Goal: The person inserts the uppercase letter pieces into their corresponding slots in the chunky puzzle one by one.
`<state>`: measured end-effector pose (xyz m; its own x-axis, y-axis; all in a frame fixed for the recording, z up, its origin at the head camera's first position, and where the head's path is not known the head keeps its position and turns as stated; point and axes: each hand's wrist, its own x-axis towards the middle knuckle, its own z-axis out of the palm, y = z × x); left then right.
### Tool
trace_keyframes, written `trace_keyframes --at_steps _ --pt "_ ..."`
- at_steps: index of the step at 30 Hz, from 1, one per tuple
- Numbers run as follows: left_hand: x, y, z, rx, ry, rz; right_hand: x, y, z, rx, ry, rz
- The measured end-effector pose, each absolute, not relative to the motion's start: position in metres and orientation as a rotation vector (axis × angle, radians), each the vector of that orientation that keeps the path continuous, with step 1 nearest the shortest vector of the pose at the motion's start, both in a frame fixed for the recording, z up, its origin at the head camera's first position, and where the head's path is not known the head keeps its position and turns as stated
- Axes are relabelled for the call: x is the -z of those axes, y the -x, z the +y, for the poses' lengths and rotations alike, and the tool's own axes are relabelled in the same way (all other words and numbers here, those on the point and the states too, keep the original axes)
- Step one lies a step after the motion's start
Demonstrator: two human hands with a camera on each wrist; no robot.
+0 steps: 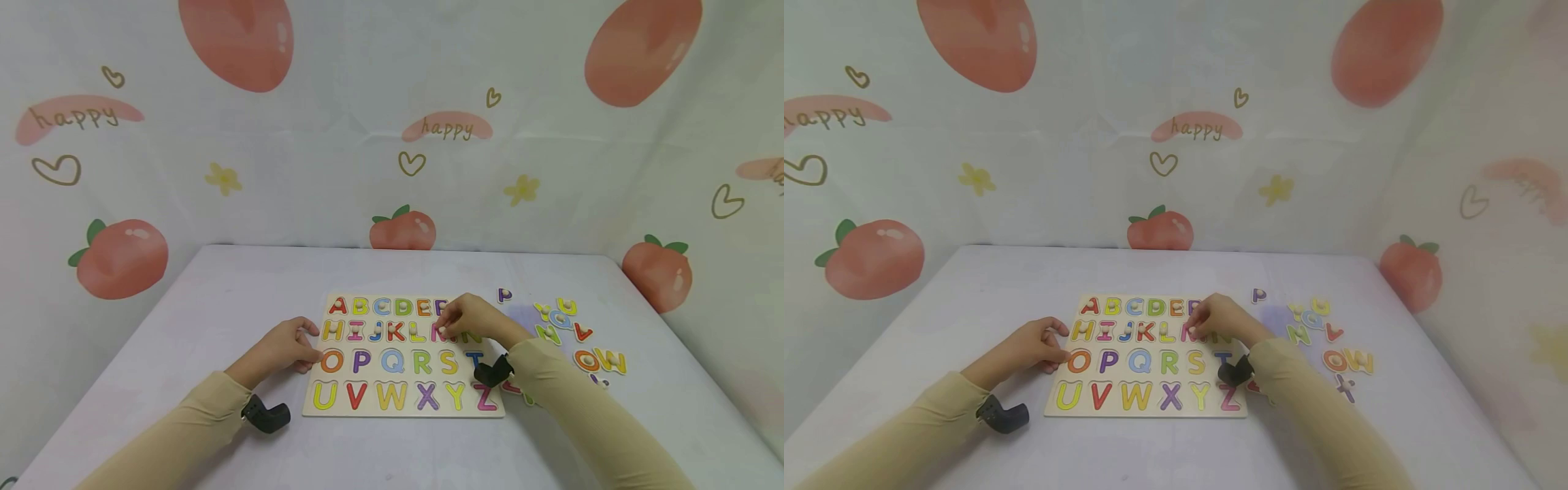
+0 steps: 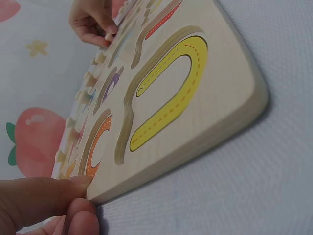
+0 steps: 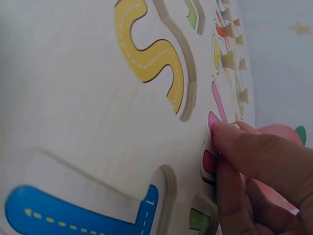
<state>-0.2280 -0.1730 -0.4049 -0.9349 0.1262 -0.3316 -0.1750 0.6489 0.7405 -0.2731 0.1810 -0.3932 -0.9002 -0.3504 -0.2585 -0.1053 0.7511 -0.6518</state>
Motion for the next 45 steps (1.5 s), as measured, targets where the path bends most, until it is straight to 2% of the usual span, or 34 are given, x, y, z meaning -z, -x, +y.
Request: trace_keyframes --at_steps 11,25,35,45 --pt "0.406 0.226 -0.173 -1.19 0.034 2.508 0.383 0.267 0.197 0.99 0.411 2.613" --pt "0.404 0.225 -0.173 -1.193 0.033 2.507 0.34 0.233 0.266 1.134 0.348 2.67" --pt "0.404 0.227 -0.173 -1.2 0.052 2.508 0.359 0.204 0.317 1.114 0.245 2.719" --pt "0.406 0.227 -0.173 -1.191 0.036 2.522 0.384 0.219 0.354 1.031 0.078 2.737"
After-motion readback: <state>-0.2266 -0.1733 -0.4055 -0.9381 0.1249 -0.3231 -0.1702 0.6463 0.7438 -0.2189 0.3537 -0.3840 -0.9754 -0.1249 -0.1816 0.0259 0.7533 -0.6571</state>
